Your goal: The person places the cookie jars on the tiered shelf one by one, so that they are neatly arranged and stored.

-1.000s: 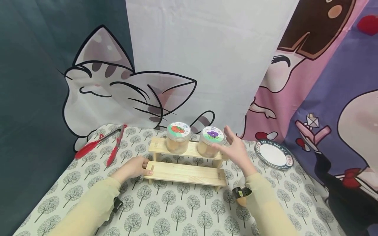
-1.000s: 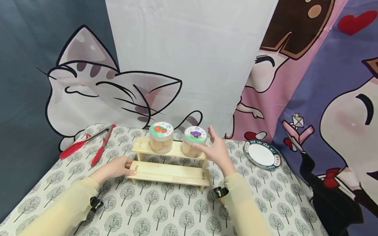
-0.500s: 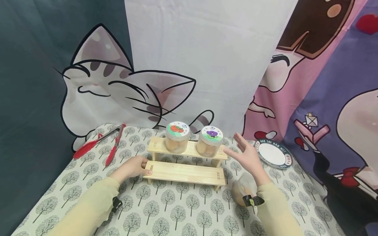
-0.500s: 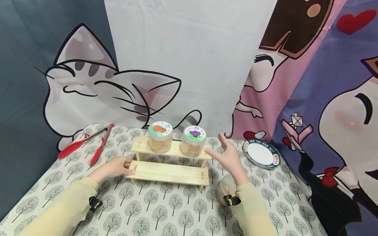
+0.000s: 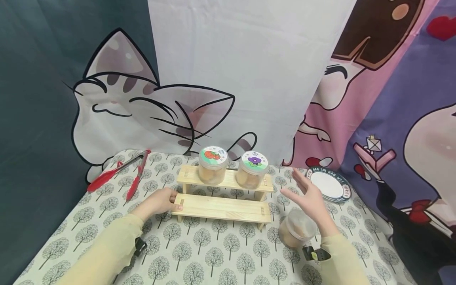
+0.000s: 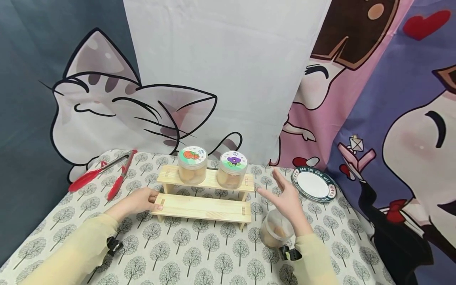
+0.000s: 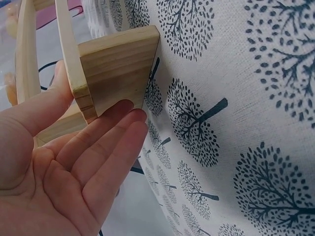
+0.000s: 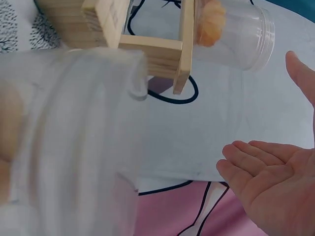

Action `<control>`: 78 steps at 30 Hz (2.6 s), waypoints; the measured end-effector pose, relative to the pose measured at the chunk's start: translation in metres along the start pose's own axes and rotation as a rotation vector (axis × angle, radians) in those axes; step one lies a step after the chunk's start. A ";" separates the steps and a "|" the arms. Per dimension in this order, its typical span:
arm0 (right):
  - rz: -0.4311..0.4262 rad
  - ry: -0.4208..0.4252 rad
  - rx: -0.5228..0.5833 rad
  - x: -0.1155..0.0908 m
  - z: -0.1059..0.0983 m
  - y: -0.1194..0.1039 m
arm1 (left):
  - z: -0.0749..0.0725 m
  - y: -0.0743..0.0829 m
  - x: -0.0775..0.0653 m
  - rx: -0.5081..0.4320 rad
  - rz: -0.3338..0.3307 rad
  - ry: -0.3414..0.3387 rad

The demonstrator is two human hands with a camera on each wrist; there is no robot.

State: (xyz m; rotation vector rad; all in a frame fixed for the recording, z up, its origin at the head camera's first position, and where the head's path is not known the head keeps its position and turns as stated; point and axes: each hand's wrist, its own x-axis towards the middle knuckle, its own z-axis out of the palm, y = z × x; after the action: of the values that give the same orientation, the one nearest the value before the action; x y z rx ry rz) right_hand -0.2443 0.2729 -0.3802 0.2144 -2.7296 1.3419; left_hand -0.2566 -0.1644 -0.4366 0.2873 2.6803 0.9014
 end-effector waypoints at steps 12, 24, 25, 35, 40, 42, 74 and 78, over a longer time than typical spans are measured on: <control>0.009 -0.027 -0.079 -0.023 -0.003 0.021 | 0.001 -0.002 0.000 -0.003 -0.008 -0.003; 0.017 -0.043 -0.033 -0.049 -0.010 0.038 | 0.001 -0.003 0.000 -0.013 -0.005 -0.003; 0.032 -0.044 -0.050 -0.051 -0.010 0.039 | 0.000 -0.002 0.000 -0.014 -0.005 -0.004; 0.068 -0.023 -0.198 -0.067 -0.006 0.051 | 0.000 -0.002 0.000 -0.012 0.026 -0.003; 0.100 -0.016 -0.245 -0.075 -0.005 0.055 | 0.001 -0.001 -0.001 -0.014 0.014 -0.005; 0.110 -0.016 -0.258 -0.078 -0.005 0.057 | 0.001 -0.001 -0.001 -0.015 0.013 -0.004; 0.184 0.009 -0.184 -0.088 0.002 0.069 | 0.002 -0.001 -0.002 -0.036 -0.006 -0.003; 0.195 0.023 -0.170 -0.085 0.002 0.069 | 0.001 0.000 -0.003 -0.034 -0.008 -0.006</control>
State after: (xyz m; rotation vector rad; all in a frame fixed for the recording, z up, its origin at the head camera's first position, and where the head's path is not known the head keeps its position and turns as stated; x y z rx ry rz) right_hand -0.1720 0.3201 -0.4472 -0.0810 -2.8872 1.1334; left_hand -0.2536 -0.1651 -0.4368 0.2712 2.6561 0.9409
